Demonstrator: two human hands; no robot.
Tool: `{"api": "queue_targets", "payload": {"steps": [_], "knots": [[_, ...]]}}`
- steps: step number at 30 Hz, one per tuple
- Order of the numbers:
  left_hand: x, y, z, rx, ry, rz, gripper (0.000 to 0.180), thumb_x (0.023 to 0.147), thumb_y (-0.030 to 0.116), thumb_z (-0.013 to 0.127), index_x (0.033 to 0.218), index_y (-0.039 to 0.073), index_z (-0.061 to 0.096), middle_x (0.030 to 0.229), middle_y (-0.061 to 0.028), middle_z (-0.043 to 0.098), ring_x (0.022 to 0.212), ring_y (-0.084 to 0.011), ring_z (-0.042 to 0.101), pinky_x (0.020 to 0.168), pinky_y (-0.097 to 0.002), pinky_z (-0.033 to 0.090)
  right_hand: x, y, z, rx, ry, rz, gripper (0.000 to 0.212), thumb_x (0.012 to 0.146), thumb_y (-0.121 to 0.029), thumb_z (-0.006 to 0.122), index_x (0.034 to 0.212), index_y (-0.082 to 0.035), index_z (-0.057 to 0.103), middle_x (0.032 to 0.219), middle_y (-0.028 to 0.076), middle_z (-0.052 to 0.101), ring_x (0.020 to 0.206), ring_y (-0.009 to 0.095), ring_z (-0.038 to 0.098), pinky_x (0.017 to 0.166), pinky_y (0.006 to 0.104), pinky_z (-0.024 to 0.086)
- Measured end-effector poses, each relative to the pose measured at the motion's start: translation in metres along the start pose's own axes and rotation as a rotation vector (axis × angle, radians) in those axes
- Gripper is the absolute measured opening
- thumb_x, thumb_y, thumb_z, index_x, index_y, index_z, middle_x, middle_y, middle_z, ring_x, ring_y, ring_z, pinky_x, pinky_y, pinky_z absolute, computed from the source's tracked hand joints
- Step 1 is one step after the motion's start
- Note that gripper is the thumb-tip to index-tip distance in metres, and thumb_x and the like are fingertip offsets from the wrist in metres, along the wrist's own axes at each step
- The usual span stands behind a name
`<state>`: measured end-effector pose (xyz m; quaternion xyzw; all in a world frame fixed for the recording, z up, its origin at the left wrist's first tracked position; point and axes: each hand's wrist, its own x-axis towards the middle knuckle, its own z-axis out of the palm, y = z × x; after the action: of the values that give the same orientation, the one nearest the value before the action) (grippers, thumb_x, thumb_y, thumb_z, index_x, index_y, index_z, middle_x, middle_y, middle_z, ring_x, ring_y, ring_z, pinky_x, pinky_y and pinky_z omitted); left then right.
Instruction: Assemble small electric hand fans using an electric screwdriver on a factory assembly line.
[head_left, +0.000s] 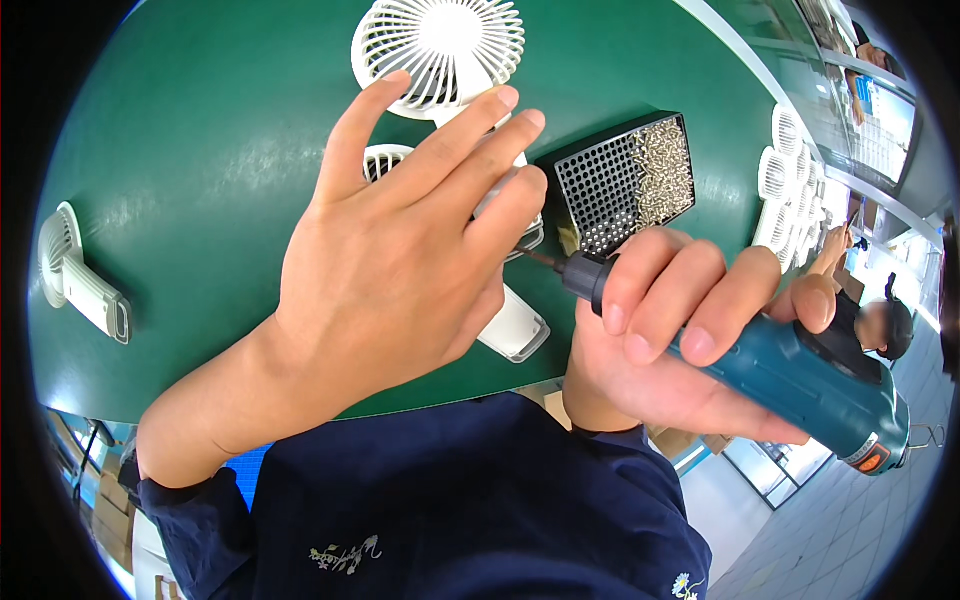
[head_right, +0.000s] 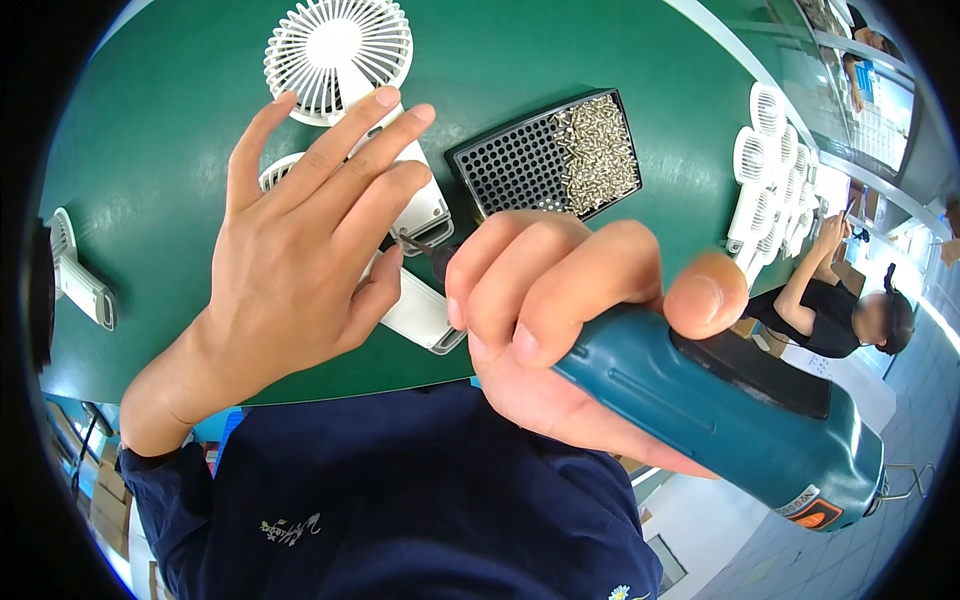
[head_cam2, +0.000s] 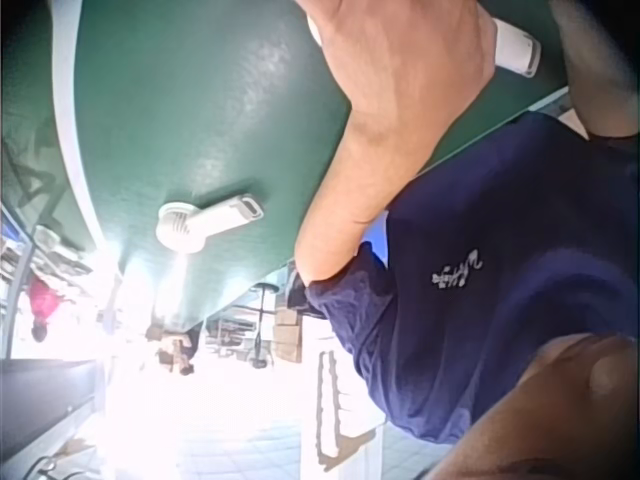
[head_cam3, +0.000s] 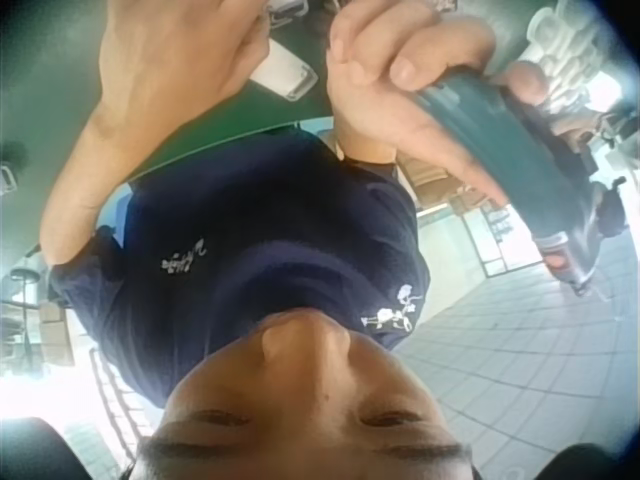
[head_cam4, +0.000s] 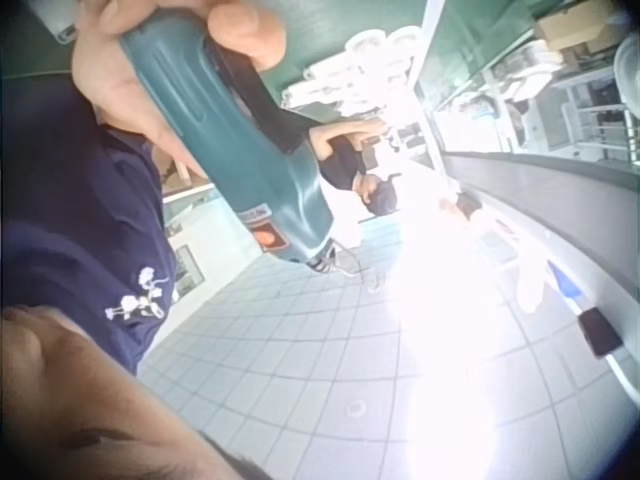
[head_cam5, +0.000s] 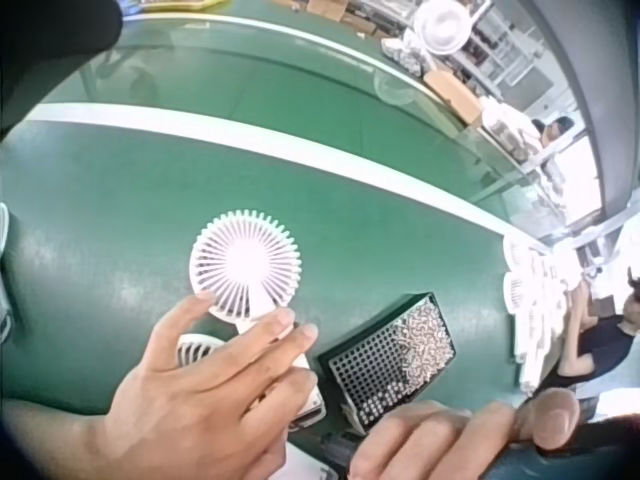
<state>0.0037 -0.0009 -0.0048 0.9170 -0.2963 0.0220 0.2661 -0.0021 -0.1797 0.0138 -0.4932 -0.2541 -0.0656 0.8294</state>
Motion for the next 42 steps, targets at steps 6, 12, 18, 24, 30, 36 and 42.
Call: {"api": "queue_targets", "payload": {"steps": [6,12,18,24,30,36,42], "knots": [[0.0,0.0,0.002,0.0,0.004,0.004,0.039,0.067,0.009,0.065,0.105,0.007,0.057,0.132,-0.0064,0.056,0.131,-0.0216,0.046,0.108,-0.0554,0.025,0.001,-0.003,0.001,-0.049,-0.001,0.004,0.066,0.087,-0.067,0.049,0.126,-0.013,0.045,0.079,0.003,0.05,0.05,0.015,0.046,0.051,0.0327,0.043],[0.002,0.0,0.003,-0.009,0.003,0.008,0.039,0.067,0.009,0.065,0.105,0.006,0.057,0.132,-0.0063,0.056,0.131,-0.0218,0.046,0.108,-0.0555,0.025,0.001,-0.002,0.005,-0.058,0.021,-0.018,0.069,0.086,-0.069,0.05,0.126,-0.012,0.045,0.078,0.004,0.05,0.049,0.017,0.044,0.05,0.0332,0.042],[0.001,0.0,0.002,-0.005,-0.009,0.005,0.039,0.067,0.009,0.064,0.106,0.007,0.057,0.133,-0.0068,0.056,0.131,-0.0217,0.046,0.109,-0.0554,0.025,-0.002,-0.003,0.014,-0.17,-0.054,-0.005,0.07,0.085,-0.07,0.05,0.128,-0.014,0.045,0.079,0.007,0.051,0.049,0.019,0.045,0.048,0.036,0.04],[0.001,-0.001,0.004,-0.013,-0.01,0.014,0.038,0.068,0.01,0.065,0.106,0.007,0.057,0.134,-0.0071,0.055,0.131,-0.0221,0.046,0.109,-0.0554,0.024,-0.002,0.001,0.021,-0.229,-0.068,-0.021,0.072,0.084,-0.072,0.051,0.127,-0.015,0.044,0.079,0.008,0.052,0.048,0.021,0.046,0.049,0.0372,0.042],[0.002,-0.001,0.005,-0.021,-0.012,0.018,0.037,0.069,0.011,0.065,0.105,0.006,0.058,0.134,-0.0076,0.055,0.13,-0.0227,0.046,0.109,-0.0556,0.024,-0.002,-0.003,0.019,-0.237,-0.061,0.024,0.07,0.083,-0.072,0.051,0.125,-0.016,0.046,0.078,0.009,0.052,0.048,0.021,0.046,0.05,0.038,0.042],[0.002,0.0,0.003,-0.015,-0.018,0.022,0.037,0.071,0.012,0.065,0.106,0.006,0.059,0.136,-0.0072,0.054,0.131,-0.0214,0.045,0.109,-0.0551,0.024,0.001,-0.008,0.017,-0.212,-0.065,-0.013,0.068,0.084,-0.068,0.054,0.126,-0.014,0.048,0.076,0.006,0.051,0.048,0.019,0.043,0.048,0.0354,0.039],[0.009,-0.017,-0.006,0.153,-0.028,-0.03,0.043,0.077,0.012,0.062,0.119,0.007,0.057,0.142,-0.0063,0.048,0.136,-0.0221,0.04,0.111,-0.0503,0.023,0.01,-0.033,-0.019,-0.193,0.082,-0.195,0.071,0.086,-0.073,0.045,0.122,-0.011,0.048,0.077,0.003,0.051,0.051,0.015,0.048,0.046,0.0302,0.037]]}}
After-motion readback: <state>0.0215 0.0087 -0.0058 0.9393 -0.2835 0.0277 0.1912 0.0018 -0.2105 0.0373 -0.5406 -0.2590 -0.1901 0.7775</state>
